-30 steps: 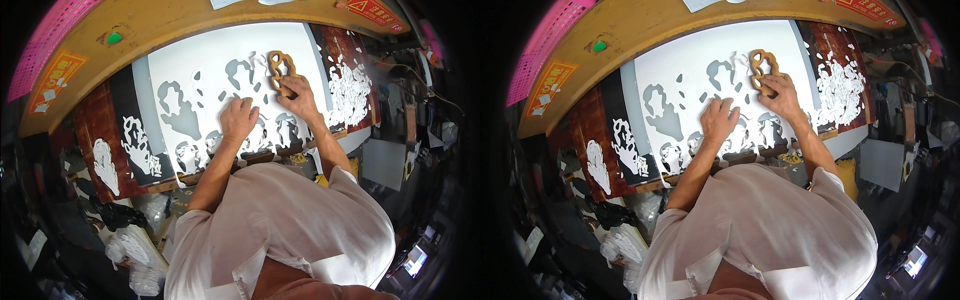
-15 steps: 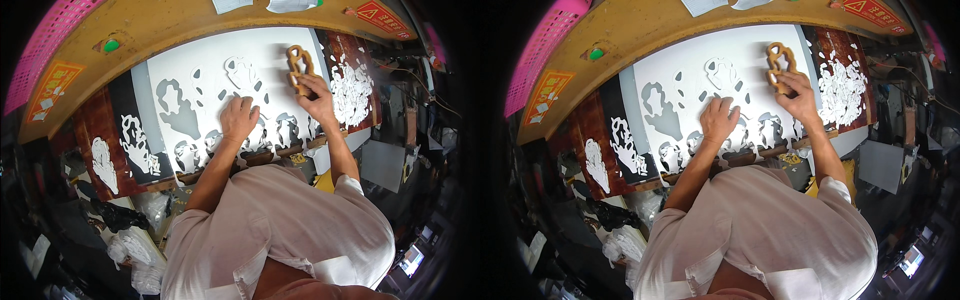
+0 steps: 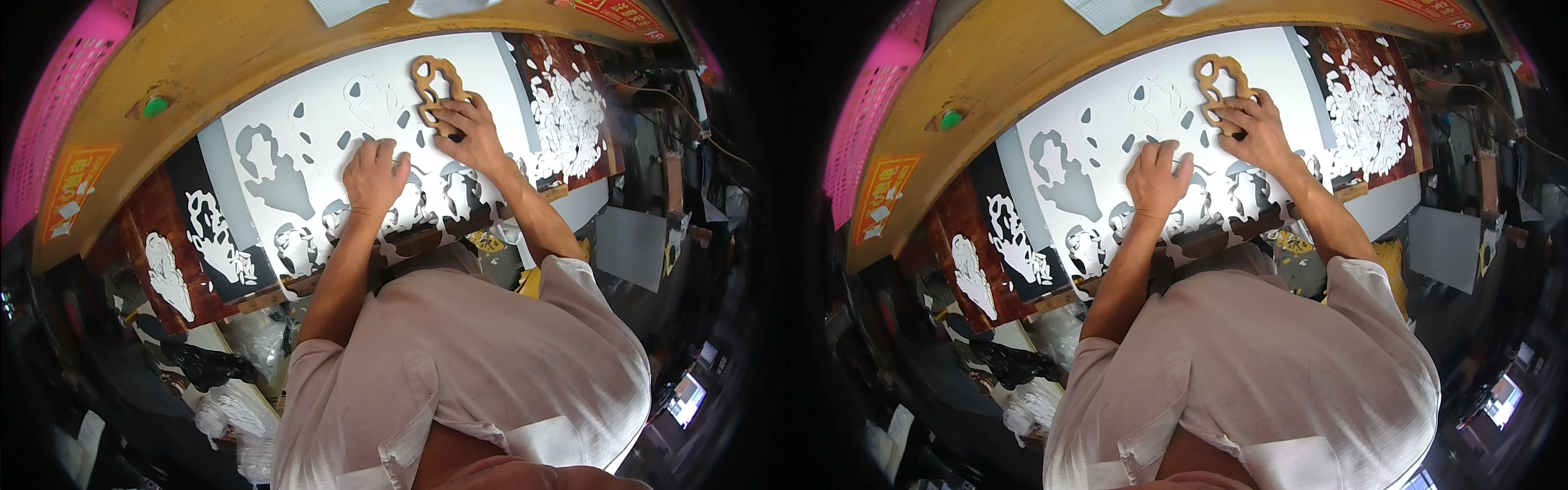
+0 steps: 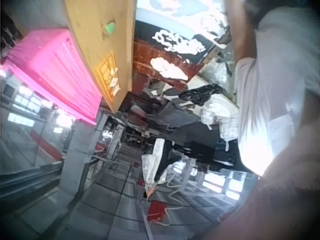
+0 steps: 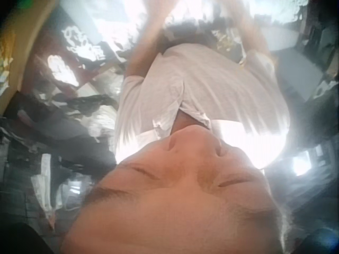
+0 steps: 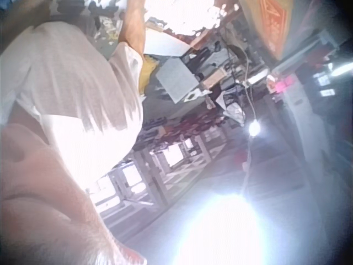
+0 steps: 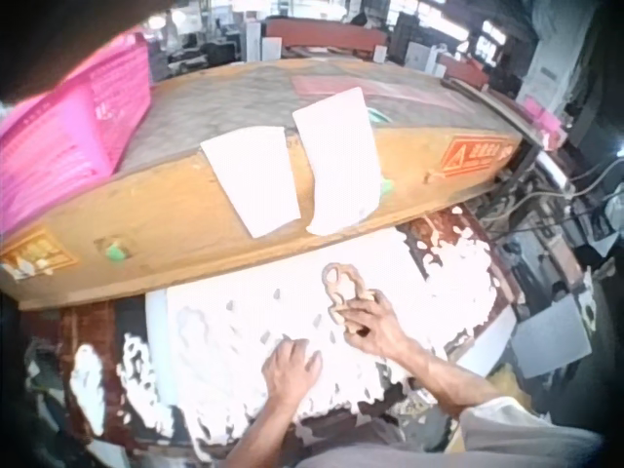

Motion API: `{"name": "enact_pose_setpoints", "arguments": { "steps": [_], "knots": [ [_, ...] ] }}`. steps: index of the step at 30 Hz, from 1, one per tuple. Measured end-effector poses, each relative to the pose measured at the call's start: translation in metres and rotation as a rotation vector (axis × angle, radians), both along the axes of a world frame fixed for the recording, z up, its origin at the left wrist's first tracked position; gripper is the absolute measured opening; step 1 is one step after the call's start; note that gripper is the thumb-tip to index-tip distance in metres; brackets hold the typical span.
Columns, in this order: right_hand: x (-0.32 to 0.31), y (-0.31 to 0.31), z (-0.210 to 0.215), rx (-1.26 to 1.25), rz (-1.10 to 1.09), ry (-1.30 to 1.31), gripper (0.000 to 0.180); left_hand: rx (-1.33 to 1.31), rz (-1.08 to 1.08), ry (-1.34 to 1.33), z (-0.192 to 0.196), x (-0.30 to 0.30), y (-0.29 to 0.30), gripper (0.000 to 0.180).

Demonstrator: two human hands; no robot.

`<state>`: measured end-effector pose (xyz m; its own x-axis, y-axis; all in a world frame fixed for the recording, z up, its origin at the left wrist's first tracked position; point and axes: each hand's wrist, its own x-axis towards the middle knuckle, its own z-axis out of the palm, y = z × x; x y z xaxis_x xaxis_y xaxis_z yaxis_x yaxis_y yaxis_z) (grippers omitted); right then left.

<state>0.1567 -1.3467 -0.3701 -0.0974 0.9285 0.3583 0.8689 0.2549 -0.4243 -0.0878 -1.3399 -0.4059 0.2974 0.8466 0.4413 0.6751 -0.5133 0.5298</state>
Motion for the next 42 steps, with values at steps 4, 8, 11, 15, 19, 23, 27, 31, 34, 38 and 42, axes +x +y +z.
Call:
{"name": "enact_pose_setpoints", "arguments": {
  "steps": [4,8,11,15,19,23,27,31,34,38,42],
  "knots": [
    [0.008,-0.013,0.007,-0.039,0.049,-0.023,0.044,0.062,-0.003,-0.007,-0.001,0.0,-0.008,0.029],
    [0.045,-0.048,0.019,-0.04,-0.149,0.478,0.04,0.079,0.028,-0.011,-0.012,-0.004,-0.01,0.027],
    [0.076,-0.102,0.02,-0.18,-0.432,0.635,0.033,0.06,0.03,-0.018,-0.015,-0.005,-0.008,0.021],
    [0.082,-0.173,0.004,-0.317,-0.494,0.766,0.029,0.16,-0.019,-0.08,-0.003,-0.005,-0.018,0.016],
    [0.076,-0.209,0.007,-0.273,-0.353,0.741,0.034,0.171,-0.197,-0.018,0.008,-0.004,-0.088,0.01],
    [0.06,-0.215,0.041,-0.057,-0.328,0.794,0.051,0.134,-0.138,-0.004,-0.003,0.013,-0.171,0.014],
    [0.031,-0.207,0.078,0.317,-0.289,0.439,0.066,0.099,0.024,0.017,-0.023,0.017,-0.183,0.014],
    [0.017,-0.204,0.079,0.188,-0.142,0.515,0.073,0.073,0.035,0.086,-0.033,0.016,-0.178,0.022],
    [0.023,-0.218,0.05,0.167,-0.164,0.395,0.055,0.086,0.057,0.125,-0.032,0.015,-0.178,0.027],
    [0.027,-0.222,-0.003,0.009,-0.043,0.047,0.033,0.141,0.041,0.065,-0.026,0.015,-0.173,0.024],
    [0.026,-0.219,-0.027,0.092,-0.035,0.042,0.025,0.144,0.04,0.027,-0.022,0.017,-0.171,0.019]
  ]
}}
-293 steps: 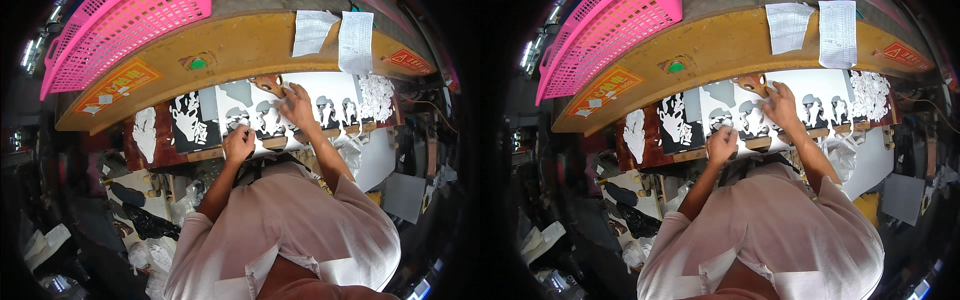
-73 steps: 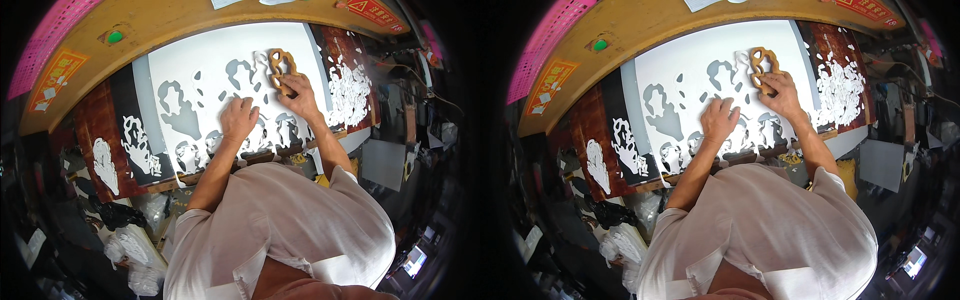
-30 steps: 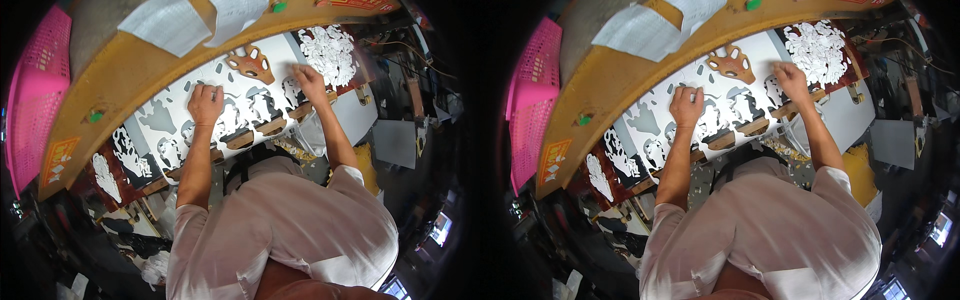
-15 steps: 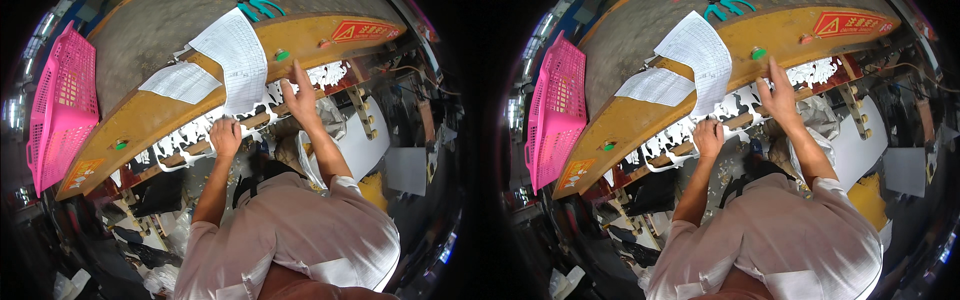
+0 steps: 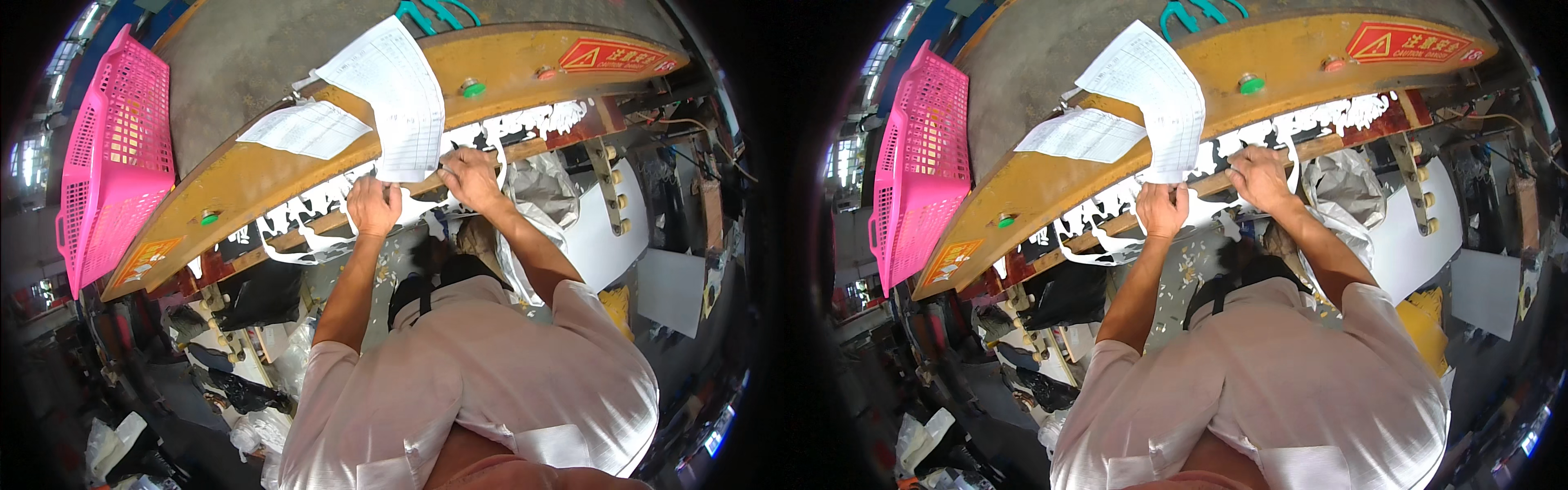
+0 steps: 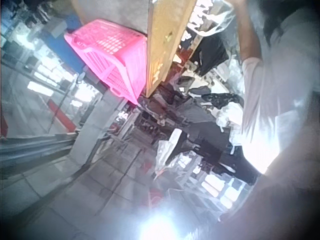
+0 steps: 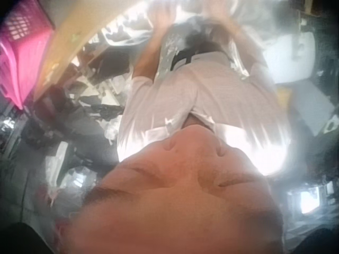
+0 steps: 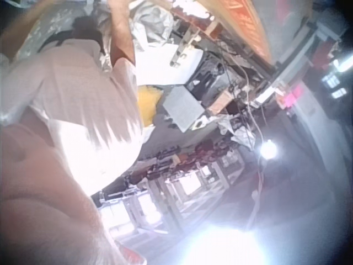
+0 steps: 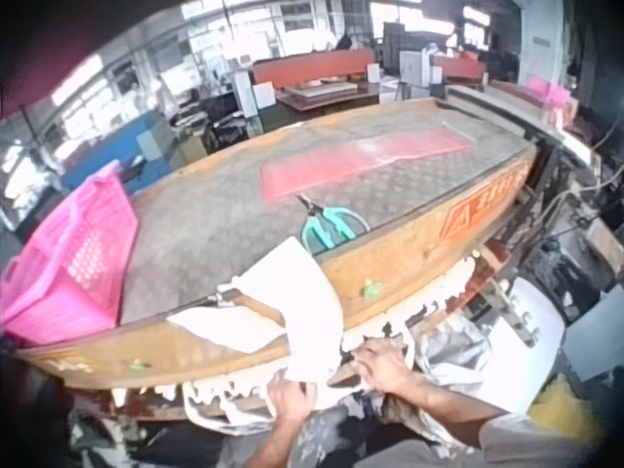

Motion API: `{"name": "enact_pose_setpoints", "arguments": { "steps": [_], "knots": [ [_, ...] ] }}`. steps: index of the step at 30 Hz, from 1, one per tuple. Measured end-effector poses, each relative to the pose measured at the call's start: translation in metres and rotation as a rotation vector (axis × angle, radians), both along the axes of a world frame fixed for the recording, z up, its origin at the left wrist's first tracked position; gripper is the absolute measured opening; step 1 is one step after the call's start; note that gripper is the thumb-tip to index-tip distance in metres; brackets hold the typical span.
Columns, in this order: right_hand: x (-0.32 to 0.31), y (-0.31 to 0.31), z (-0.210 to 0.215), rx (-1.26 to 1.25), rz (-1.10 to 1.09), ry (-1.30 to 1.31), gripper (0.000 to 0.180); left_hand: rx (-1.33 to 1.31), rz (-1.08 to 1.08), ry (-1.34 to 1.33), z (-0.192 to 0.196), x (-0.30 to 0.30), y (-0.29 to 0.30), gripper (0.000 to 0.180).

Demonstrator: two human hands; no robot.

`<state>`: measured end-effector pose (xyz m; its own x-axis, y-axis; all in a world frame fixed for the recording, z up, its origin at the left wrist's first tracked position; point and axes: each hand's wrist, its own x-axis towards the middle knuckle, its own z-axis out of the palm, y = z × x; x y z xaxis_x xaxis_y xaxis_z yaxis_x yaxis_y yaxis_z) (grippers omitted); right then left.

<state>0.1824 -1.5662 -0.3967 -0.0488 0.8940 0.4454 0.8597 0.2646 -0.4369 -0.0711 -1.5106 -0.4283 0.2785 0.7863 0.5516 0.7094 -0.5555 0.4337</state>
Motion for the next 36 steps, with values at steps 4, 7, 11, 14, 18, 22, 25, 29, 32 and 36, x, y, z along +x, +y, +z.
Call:
{"name": "enact_pose_setpoints", "arguments": {
  "steps": [4,7,11,14,18,22,25,29,32,36],
  "knots": [
    [-0.001,0.001,0.003,0.006,-0.021,-0.006,0.023,-0.033,0.041,-0.052,0.0,0.002,-0.004,0.018],
    [-0.003,0.0,0.004,0.02,-0.037,-0.025,0.026,-0.05,0.049,-0.052,-0.002,0.001,-0.007,0.018],
    [-0.008,-0.009,0.0,-0.068,-0.088,0.015,0.032,-0.074,0.037,-0.073,-0.006,-0.002,-0.017,0.017],
    [-0.012,-0.029,0.008,-0.186,-0.088,0.043,0.035,-0.137,0.019,-0.102,-0.001,-0.009,-0.041,0.015],
    [-0.005,-0.059,0.041,-0.538,-0.137,0.332,0.038,-0.261,-0.059,-0.179,0.017,-0.016,-0.092,0.014],
    [-0.012,-0.03,0.056,-0.092,-0.104,0.081,0.052,-0.099,-0.227,-0.189,0.027,0.003,-0.091,0.013],
    [-0.04,-0.013,0.041,-0.152,-0.045,-0.117,0.065,-0.001,-0.269,-0.17,0.021,0.027,-0.077,0.008],
    [-0.069,-0.052,0.019,-0.236,-0.065,-0.228,0.064,-0.032,-0.266,-0.265,0.001,0.021,-0.121,0.008],
    [-0.081,-0.073,0.017,-0.42,-0.076,-0.203,0.071,-0.044,-0.274,-0.243,-0.016,0.005,-0.149,0.007],
    [-0.064,-0.044,0.04,-0.525,0.022,0.311,0.075,-0.083,-0.196,-0.215,-0.024,-0.007,-0.147,0.008]
  ]
}}
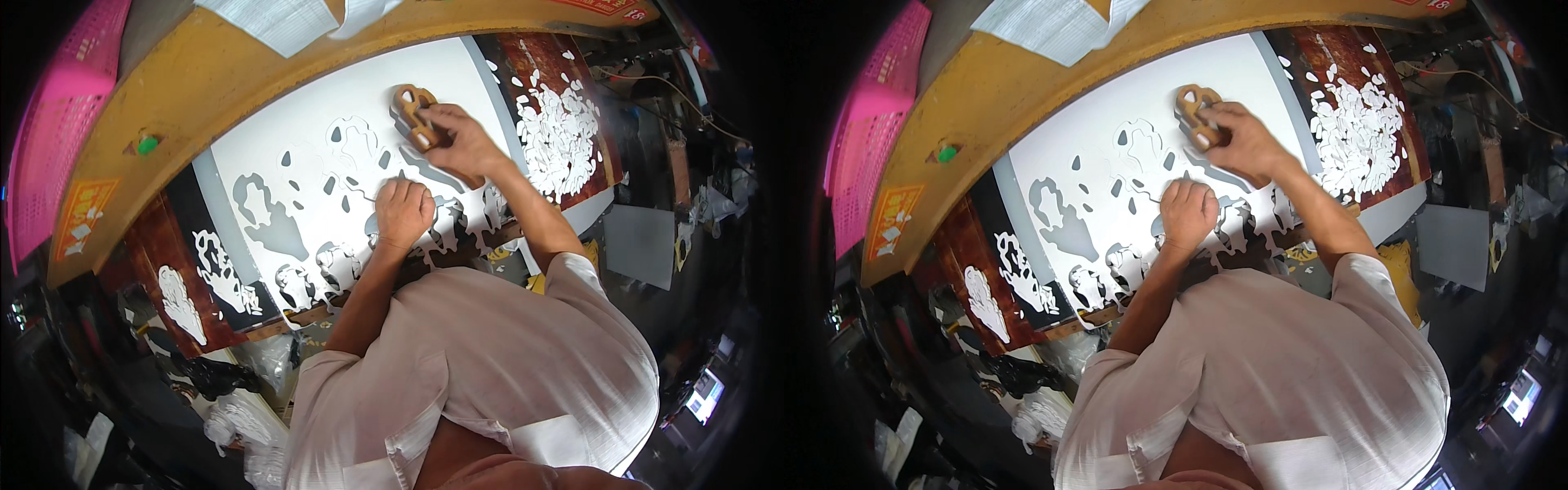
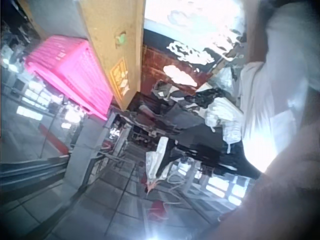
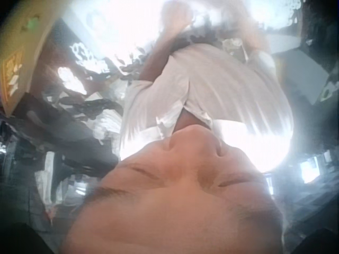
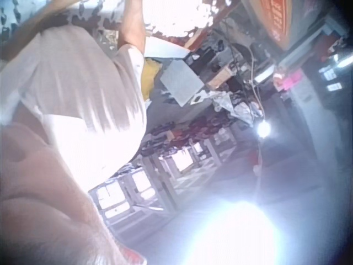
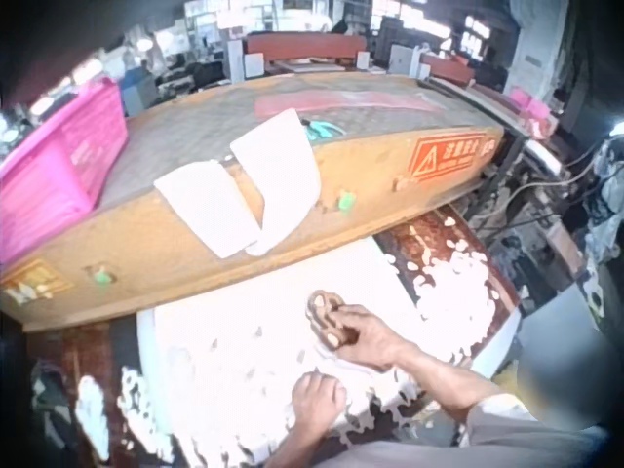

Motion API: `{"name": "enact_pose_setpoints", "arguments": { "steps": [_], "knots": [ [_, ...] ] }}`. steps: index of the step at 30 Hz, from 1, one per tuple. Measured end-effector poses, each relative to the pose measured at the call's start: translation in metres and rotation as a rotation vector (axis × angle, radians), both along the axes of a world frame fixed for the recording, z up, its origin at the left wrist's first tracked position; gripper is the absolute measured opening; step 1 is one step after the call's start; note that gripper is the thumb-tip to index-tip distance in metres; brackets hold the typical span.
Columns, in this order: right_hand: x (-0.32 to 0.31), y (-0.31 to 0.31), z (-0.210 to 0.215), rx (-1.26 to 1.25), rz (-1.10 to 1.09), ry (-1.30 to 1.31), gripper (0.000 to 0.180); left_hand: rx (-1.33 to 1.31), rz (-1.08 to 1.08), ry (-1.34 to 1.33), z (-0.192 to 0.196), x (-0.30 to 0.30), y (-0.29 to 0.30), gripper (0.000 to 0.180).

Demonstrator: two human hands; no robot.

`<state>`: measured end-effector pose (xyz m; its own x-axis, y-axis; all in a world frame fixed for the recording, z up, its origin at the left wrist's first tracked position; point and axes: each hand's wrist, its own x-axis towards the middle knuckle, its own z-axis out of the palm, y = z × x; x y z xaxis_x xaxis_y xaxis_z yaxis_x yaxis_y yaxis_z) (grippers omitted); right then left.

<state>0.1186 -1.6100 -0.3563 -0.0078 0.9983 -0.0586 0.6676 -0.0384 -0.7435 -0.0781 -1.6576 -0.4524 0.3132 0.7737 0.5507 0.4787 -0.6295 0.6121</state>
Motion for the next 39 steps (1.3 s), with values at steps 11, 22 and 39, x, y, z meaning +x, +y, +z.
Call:
{"name": "enact_pose_setpoints", "arguments": {
  "steps": [11,22,39],
  "knots": [
    [0.049,-0.002,0.065,-0.113,-0.281,0.541,0.063,-0.077,-0.021,-0.043,0.005,-0.003,-0.004,0.015],
    [0.055,-0.015,0.002,0.109,-0.224,-0.1,0.059,0.066,0.063,0.158,0.005,-0.007,0.004,0.02],
    [0.041,-0.007,-0.05,0.338,-0.189,-0.496,0.051,0.127,0.063,0.211,0.0,0.002,0.013,0.026]
  ]
}}
